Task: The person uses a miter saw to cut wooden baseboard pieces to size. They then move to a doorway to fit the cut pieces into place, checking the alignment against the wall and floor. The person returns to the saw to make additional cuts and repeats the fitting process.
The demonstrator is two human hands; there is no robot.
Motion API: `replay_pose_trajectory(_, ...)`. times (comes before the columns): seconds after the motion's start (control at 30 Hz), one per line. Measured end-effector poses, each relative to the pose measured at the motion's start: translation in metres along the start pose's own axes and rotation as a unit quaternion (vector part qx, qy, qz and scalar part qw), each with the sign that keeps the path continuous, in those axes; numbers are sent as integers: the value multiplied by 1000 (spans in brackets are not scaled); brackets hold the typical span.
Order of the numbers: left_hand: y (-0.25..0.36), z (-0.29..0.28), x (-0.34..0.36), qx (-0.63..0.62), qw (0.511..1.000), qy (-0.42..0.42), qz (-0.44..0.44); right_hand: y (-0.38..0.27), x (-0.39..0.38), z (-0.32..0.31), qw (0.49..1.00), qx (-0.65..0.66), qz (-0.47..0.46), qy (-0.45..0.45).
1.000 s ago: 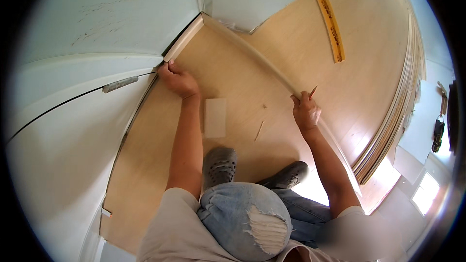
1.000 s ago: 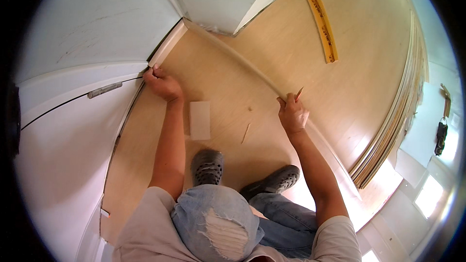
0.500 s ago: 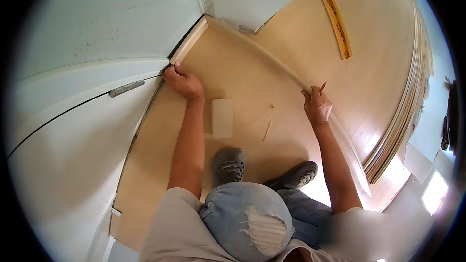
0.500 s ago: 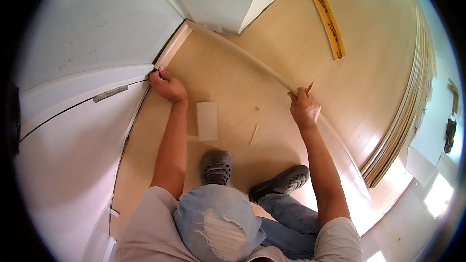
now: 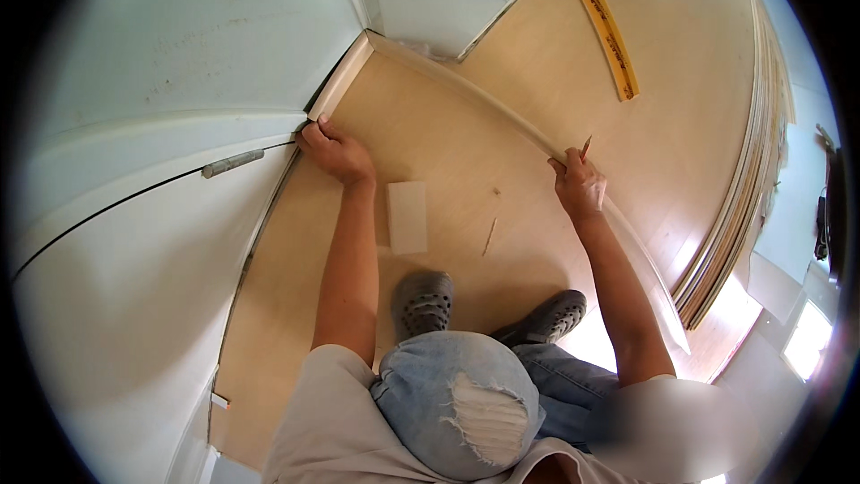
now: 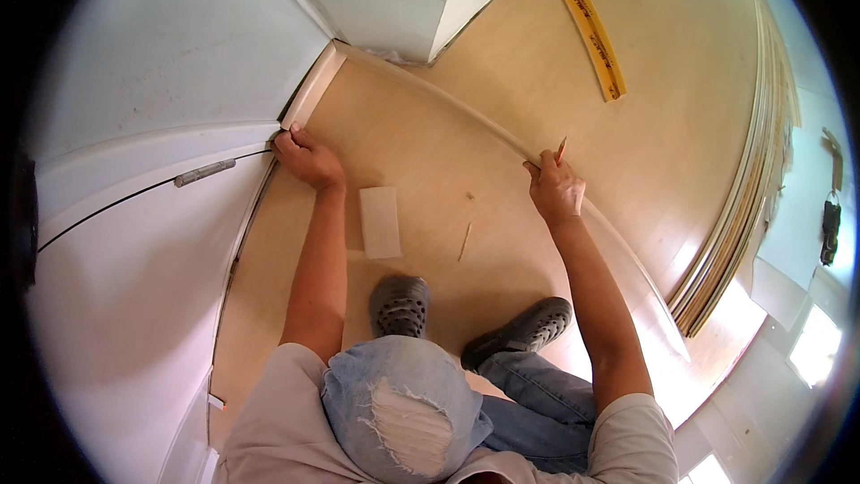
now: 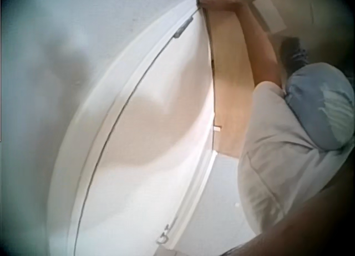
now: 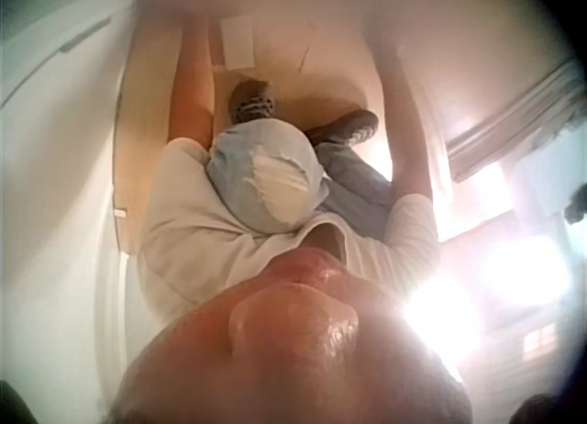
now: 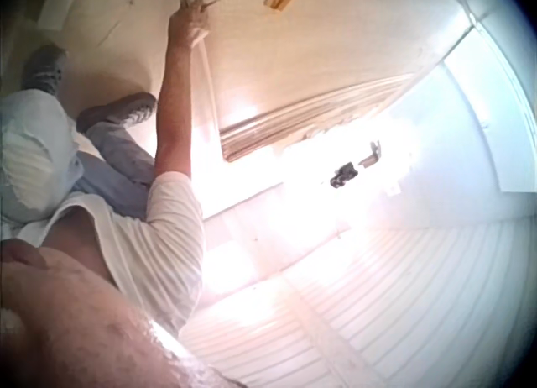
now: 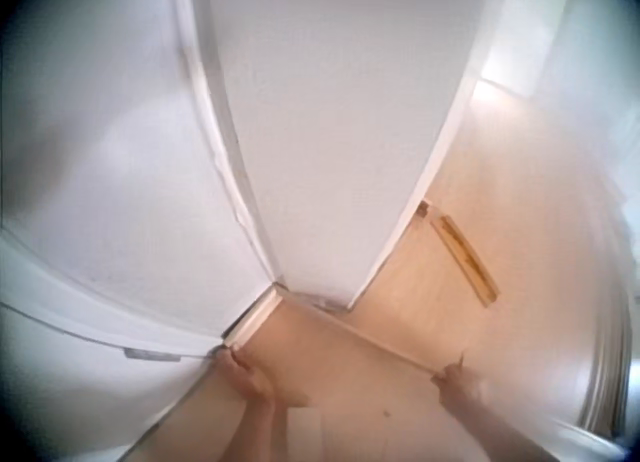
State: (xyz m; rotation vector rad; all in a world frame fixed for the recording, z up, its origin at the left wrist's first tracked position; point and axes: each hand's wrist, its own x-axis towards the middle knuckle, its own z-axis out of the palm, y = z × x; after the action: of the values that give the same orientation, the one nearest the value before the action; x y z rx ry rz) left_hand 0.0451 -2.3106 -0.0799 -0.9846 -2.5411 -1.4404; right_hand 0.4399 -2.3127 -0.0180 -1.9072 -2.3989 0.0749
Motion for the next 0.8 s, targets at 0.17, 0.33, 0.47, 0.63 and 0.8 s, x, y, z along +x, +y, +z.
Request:
replay_pose_trajectory(0.17,0,3,0,9,1000,0,4,1,-2,5,1000,-2,9,-6)
replay_pose_trajectory(0.33,-9,6,1,38,999,12,23,-18,11,11,999,17,-3,33)
replay_pose_trajectory(0.47,-3,6,-2,36,999,11,17,-13,19,17,998,21,-12,53)
replay_pose_trajectory(0.63,-8,8,-1,34,999,7,15,-15,28,12,999,23,-14,47)
replay_pose_trajectory(0.8,-13,11,-2,27,999,14,17,-29,34,18,998,16,-12,56)
